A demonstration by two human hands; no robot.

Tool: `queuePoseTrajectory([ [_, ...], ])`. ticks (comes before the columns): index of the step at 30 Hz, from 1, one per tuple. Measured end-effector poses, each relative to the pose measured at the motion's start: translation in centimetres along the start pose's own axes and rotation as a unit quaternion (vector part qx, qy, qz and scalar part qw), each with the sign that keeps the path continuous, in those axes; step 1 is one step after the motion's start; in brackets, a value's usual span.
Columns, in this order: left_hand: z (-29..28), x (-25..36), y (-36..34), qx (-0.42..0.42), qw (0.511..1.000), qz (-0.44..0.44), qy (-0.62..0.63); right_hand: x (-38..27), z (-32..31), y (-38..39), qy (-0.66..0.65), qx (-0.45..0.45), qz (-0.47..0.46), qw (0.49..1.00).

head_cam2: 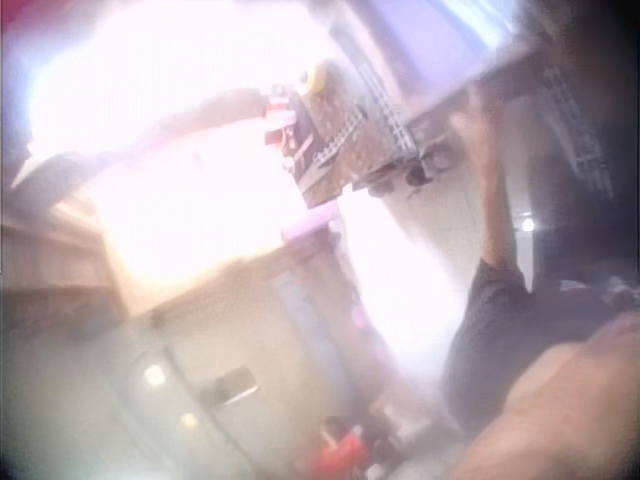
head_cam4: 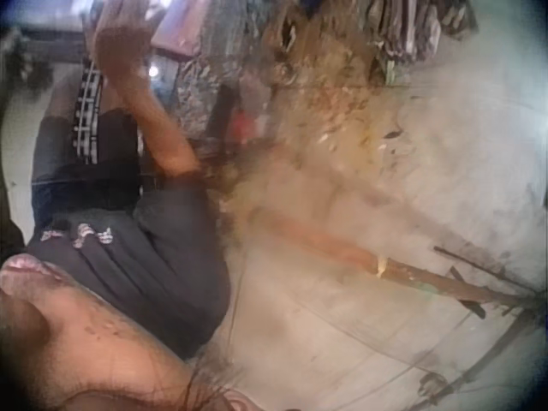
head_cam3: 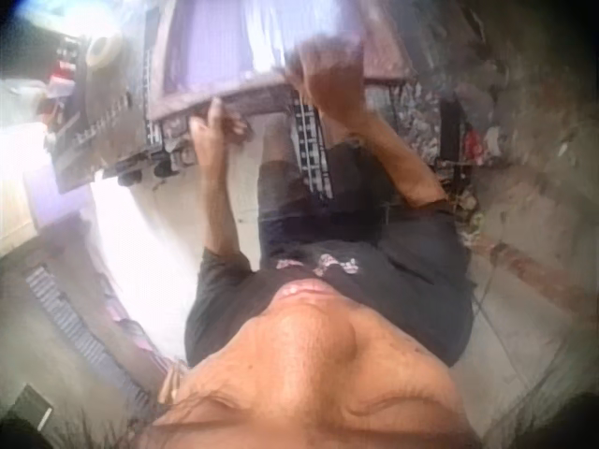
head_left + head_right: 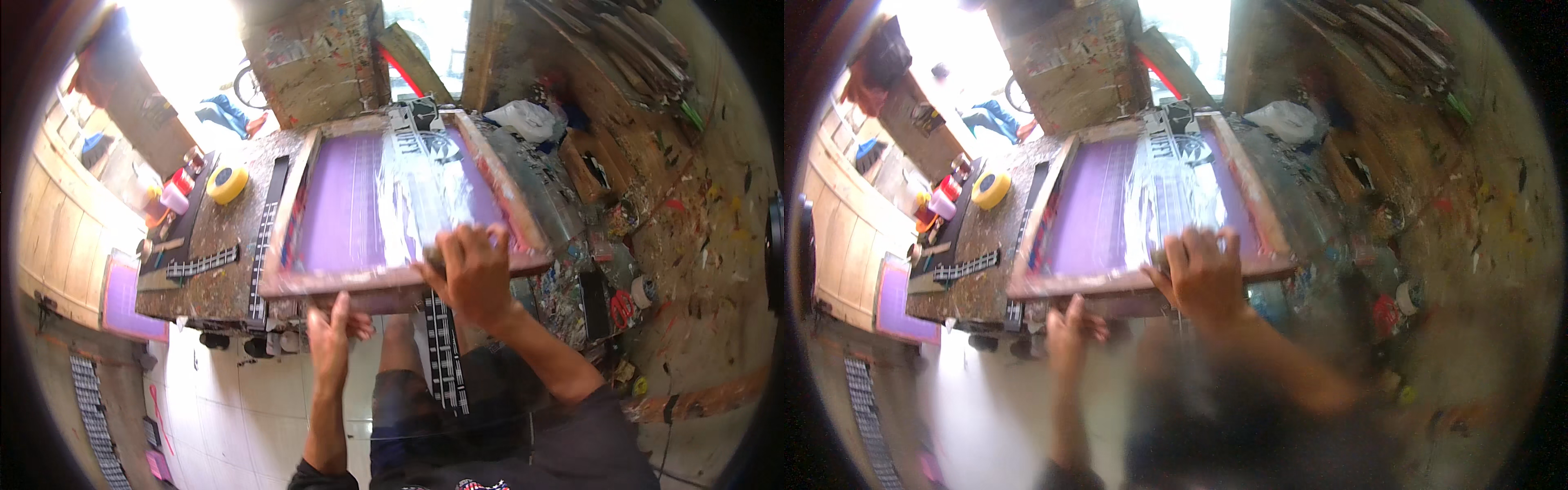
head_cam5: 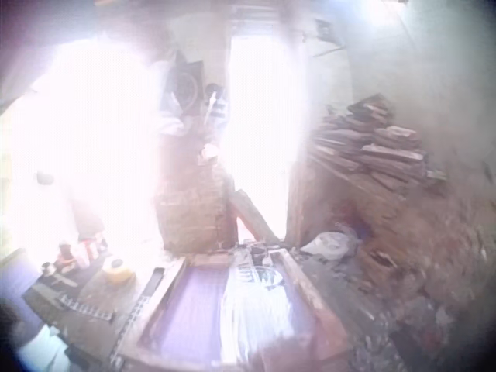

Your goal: The person performs screen printing on long strips, applying white ink through a stencil frame, lifting the frame, and moving the printed strips aside to a stack.

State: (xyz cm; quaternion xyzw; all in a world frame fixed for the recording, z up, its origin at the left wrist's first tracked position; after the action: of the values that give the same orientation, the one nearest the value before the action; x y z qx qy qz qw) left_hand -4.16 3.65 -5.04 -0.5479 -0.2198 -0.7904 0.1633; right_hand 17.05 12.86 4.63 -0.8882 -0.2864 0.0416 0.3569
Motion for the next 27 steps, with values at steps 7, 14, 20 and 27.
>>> queuePoseTrajectory([
  [7,11.3,1.7,-3.0,-0.31,0.85,0.28,-0.32,7.2,-5.9,-16.8,0.019,0.024,0.056,0.998],
  [14,9.9,-11.0,-1.9,-0.387,0.769,0.209,-0.464,9.0,-5.4,-25.3,-0.055,-0.03,0.028,0.998],
  [20,7.4,-2.9,-6.6,-0.327,0.83,0.265,-0.365,15.6,-7.4,-29.8,0.077,0.068,-0.047,0.994],
  [27,-16.1,5.2,-15.1,0.015,0.958,0.154,-0.243,18.5,-1.2,-34.0,0.081,0.097,-0.075,0.989],
])
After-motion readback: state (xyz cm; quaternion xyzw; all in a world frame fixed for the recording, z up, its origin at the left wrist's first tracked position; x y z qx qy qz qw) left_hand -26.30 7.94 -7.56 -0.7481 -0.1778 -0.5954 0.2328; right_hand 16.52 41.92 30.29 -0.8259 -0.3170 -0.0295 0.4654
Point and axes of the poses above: each hand's wrist, its own y-axis away from the middle knuckle, its own z-axis out of the palm, x = y × z, the point moved 7 cm from there along -y, towards the middle knuckle, and after that the axes turned 12 degrees about y, right-handed, at the moved point
